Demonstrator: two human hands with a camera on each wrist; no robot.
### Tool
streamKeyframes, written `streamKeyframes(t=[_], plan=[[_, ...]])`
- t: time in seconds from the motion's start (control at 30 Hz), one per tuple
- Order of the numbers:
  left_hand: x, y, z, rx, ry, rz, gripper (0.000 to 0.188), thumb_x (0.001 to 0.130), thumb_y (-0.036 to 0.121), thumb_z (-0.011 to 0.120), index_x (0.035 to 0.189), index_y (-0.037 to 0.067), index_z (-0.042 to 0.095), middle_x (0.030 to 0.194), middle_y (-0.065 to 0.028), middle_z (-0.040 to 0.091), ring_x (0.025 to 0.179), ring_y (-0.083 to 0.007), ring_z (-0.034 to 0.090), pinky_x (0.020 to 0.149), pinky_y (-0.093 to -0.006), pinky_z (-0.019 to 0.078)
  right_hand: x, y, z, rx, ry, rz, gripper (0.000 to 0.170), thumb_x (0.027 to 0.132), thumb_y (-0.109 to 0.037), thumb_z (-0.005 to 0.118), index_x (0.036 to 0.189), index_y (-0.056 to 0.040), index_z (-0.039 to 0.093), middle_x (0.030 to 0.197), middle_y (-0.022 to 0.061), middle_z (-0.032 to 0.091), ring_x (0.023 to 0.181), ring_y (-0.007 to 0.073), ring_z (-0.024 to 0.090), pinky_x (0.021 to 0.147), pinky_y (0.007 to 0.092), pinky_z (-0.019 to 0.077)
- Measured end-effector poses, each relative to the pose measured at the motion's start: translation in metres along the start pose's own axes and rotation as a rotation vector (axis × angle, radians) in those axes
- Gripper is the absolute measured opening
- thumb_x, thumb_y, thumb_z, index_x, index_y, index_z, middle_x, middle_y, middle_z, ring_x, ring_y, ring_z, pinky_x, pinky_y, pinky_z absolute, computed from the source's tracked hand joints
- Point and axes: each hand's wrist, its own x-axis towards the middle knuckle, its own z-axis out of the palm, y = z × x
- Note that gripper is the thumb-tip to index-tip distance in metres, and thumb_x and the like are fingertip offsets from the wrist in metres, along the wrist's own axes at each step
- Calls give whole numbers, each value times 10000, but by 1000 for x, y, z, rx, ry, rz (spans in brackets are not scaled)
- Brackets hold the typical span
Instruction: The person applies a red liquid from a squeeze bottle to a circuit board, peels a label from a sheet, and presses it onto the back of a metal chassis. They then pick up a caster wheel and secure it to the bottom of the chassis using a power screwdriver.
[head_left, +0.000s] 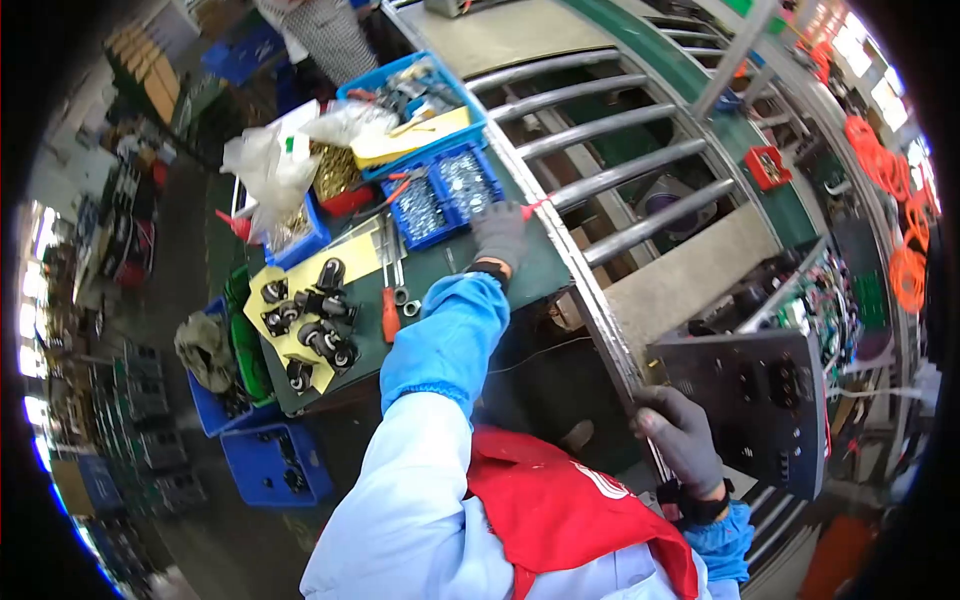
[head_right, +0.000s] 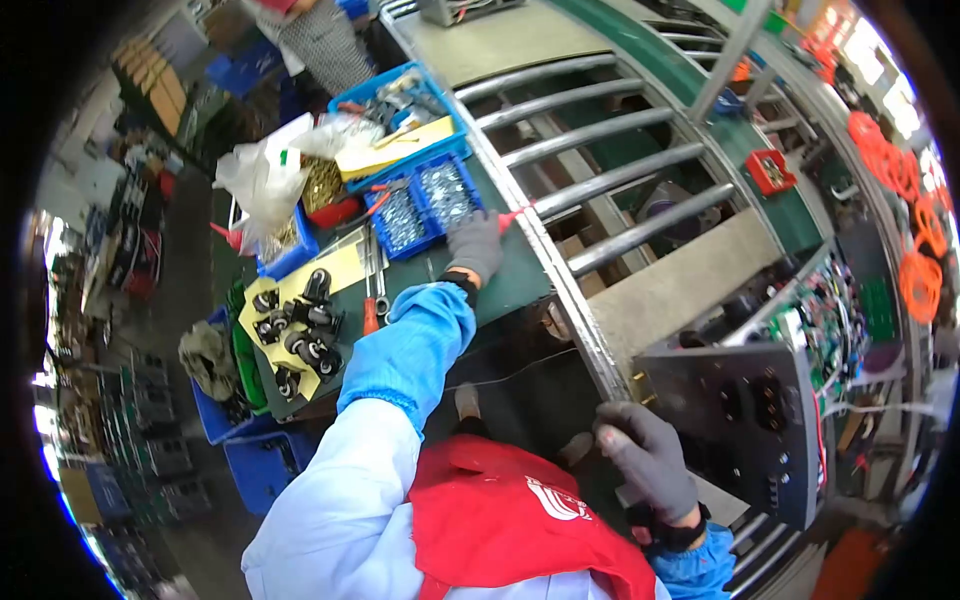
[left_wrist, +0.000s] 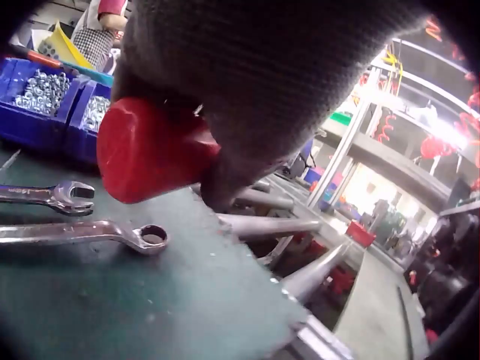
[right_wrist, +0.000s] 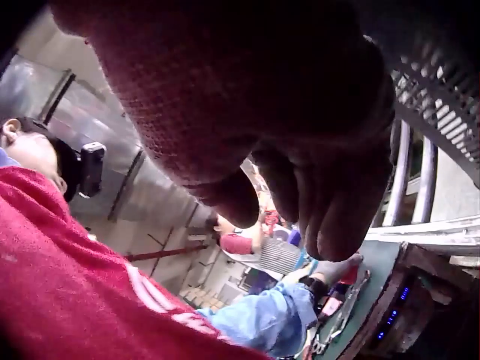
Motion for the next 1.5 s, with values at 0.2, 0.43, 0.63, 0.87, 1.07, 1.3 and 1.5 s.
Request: streamKeyframes(t=[0.2, 0.43, 0.63, 0.87, 1.07, 1.3, 1.5], plan=[[-87, -58, -20, -380, 255, 189, 335, 819, 226, 633, 1122, 85, 605, 1102, -127, 584, 1067, -336, 550, 922, -494, 433, 134, -15, 120, -95, -25, -38, 379, 937, -260, 632, 1195, 17, 614, 885, 86, 656, 795, 140, 611, 735, 303, 507], [-193, -191, -74, -600, 190, -112, 191, 812, 167, 645, 990, 98, 641, 997, -108, 605, 986, -332, 576, 854, -452, 473, 314, 4, 255, -1041, 93, -203, 344, 883, -261, 643, 1112, -9, 595, 1099, 218, 665, 971, 373, 667, 827, 416, 535], [-170, -248, -90, -409, 225, -193, 245, 853, 198, 619, 1060, 67, 627, 1051, -129, 627, 989, -340, 592, 841, -446, 488, 364, 17, 293, -1257, 84, 92, 267, 872, -192, 599, 1088, -37, 608, 1064, 162, 676, 977, 357, 677, 844, 457, 544], [-108, -211, -52, -134, -308, -316, 554, 795, 340, 694, 1232, 33, 548, 1079, -162, 615, 1021, -329, 603, 849, -451, 504, 332, 22, 272, -1254, -33, -81, 215, 811, -185, 592, 949, -21, 604, 969, 220, 659, 949, 409, 641, 837, 483, 510], [-110, -199, -34, -103, -191, -333, 504, 778, 312, 694, 1197, 68, 559, 1099, -129, 588, 1027, -310, 594, 848, -443, 500, 340, 26, 276, -1383, -146, -149, 210, 841, -163, 624, 1034, -80, 611, 1049, 170, 641, 953, 377, 652, 800, 467, 537], [-108, -197, -40, -214, -244, -453, 512, 763, 272, 705, 1216, 93, 545, 1103, -150, 588, 1002, -340, 612, 846, -459, 514, 327, -1, 271, -1235, -103, -642, 152, 873, -150, 600, 1004, -80, 633, 975, 159, 643, 879, 349, 644, 740, 445, 526], [-121, -172, -12, -722, -66, -290, 414, 790, 165, 680, 1175, 92, 545, 1156, -167, 572, 972, -386, 612, 802, -479, 524, 330, -7, 285, -570, -56, -473, 252, 943, -153, 549, 1140, -20, 632, 821, 107, 642, 681, 203, 616, 606, 352, 486]])
